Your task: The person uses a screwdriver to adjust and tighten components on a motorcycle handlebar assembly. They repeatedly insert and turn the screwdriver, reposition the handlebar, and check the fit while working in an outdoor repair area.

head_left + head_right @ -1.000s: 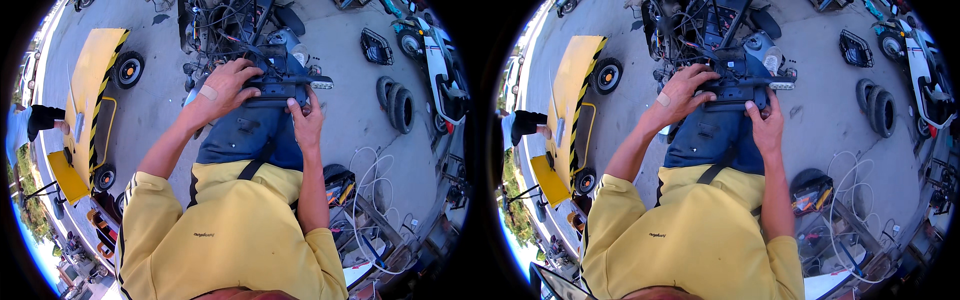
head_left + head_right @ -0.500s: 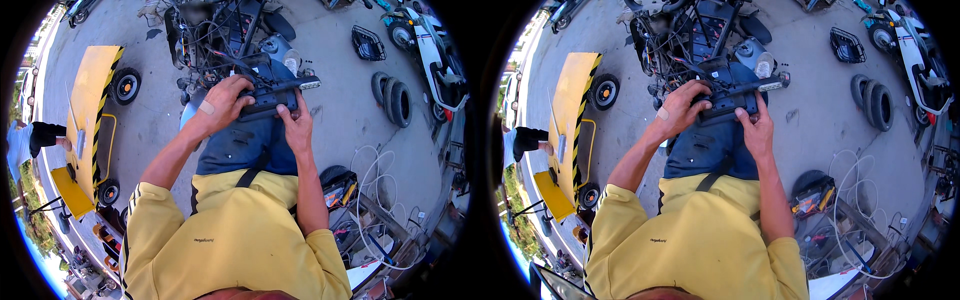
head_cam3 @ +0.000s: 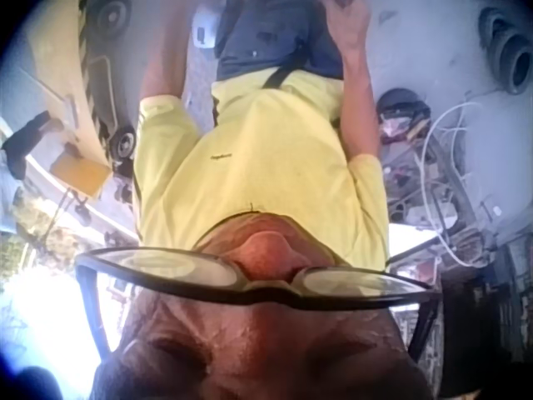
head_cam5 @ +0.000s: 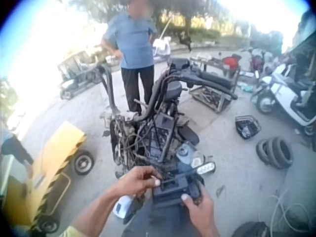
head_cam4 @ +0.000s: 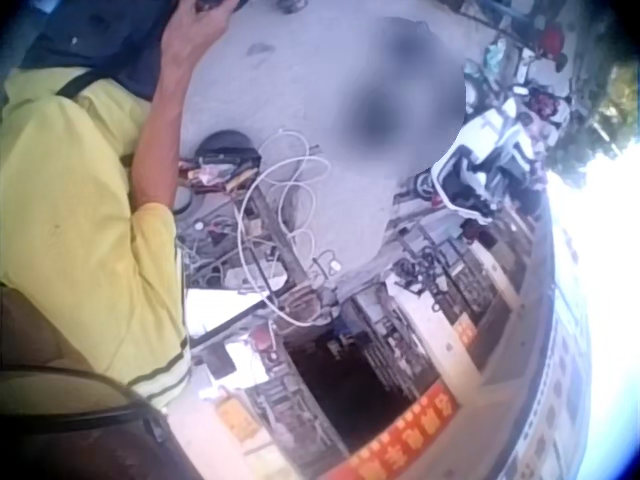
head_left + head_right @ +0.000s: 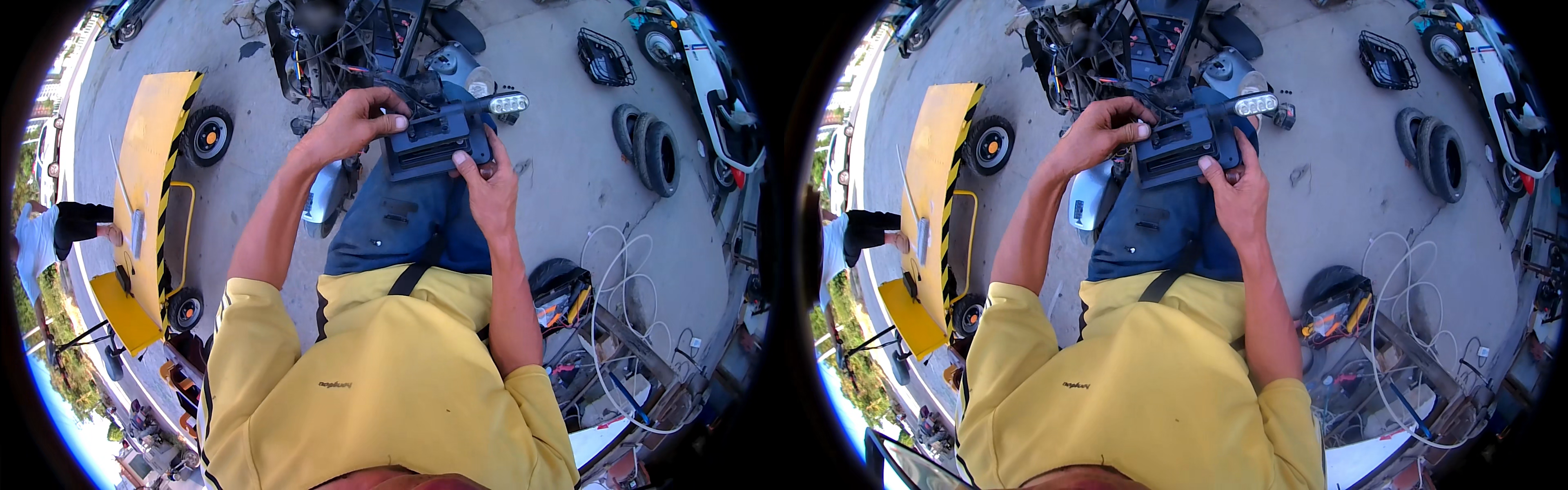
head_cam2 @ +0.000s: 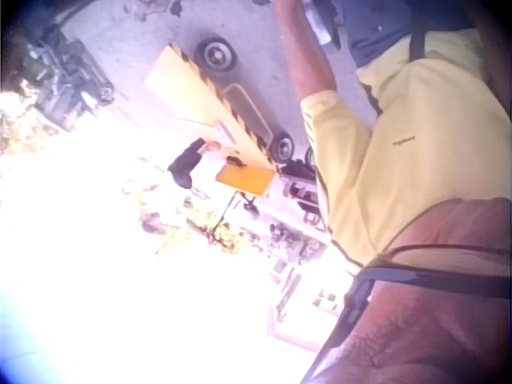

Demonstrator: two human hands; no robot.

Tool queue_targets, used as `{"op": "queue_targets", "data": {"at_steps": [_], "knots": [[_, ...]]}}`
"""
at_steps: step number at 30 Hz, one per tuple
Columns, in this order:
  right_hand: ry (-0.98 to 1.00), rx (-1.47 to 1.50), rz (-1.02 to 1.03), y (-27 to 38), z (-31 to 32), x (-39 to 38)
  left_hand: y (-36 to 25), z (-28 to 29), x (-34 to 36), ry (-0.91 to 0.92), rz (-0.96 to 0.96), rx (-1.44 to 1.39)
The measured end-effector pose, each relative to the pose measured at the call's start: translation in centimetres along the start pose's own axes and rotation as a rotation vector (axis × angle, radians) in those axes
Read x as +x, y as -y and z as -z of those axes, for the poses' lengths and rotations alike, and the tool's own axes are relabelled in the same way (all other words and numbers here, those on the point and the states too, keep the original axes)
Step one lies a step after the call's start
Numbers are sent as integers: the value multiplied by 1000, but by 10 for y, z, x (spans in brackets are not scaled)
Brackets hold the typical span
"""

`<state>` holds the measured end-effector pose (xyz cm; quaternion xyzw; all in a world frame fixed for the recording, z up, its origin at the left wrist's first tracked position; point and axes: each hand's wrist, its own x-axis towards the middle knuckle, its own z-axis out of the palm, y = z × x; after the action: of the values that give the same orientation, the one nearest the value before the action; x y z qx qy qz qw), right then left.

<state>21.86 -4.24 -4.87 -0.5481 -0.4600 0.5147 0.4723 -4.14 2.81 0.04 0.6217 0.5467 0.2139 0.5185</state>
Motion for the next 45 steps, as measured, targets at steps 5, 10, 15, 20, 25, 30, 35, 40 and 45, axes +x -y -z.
{"op": "queue_targets", "data": {"at_steps": [5, 10, 15, 20, 25, 30, 35, 40, 45], "knots": [[3, 71, -41, 19, -1, 2, -10, 10, 9, 41, -58, -29], [13, -2, -83, 31, 1, 4, -12, 18, 16, 77, -70, -15], [23, 19, -54, 24, 2, 4, -10, 20, 21, 88, -61, -10], [36, 24, -24, 11, 4, 7, -14, 21, 21, 103, -67, -29], [59, -20, 12, -2, 7, 10, -3, 18, 25, 135, -70, -87], [87, 131, -4, -12, 11, 9, 8, 12, 26, 116, -128, -73], [142, 125, -84, -9, 21, 7, 22, 6, 29, 49, -183, -24], [147, 102, -110, -2, 25, 6, 25, -2, 31, 7, -183, -65], [144, 55, -112, -2, 25, 4, 32, -11, 33, -81, -218, -63]]}}
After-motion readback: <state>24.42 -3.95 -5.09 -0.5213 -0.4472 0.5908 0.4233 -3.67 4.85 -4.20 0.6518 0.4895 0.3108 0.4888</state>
